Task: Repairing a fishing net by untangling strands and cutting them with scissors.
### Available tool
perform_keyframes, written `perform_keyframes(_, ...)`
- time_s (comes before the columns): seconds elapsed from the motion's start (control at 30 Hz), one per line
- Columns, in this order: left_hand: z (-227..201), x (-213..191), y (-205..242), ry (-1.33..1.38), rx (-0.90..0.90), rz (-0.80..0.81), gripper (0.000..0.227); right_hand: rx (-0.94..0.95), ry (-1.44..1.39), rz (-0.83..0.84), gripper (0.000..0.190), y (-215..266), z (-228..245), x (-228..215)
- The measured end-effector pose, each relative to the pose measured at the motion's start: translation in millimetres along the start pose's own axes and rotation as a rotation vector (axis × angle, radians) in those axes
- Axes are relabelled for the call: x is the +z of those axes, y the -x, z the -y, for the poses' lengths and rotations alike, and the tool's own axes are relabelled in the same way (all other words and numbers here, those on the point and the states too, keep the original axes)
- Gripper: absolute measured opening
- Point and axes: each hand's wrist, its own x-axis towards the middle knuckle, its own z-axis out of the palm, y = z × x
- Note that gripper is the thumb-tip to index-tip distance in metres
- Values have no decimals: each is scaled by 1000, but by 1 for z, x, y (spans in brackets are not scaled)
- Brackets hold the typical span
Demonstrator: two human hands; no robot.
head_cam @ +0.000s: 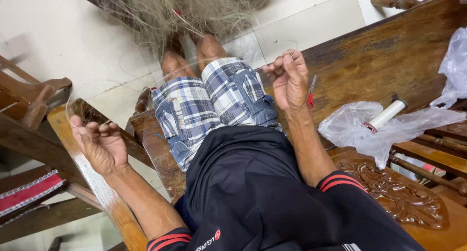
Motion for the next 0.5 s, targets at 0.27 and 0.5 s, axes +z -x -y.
perform_keyframes(0.27,-2,22,-2,-85,-33,-166,71,-87,142,-115,18,6,1,-8)
perform_keyframes(0.5,4,25,-13,-111,-7,-185,62,-131,191,-129,20,17,-13,4)
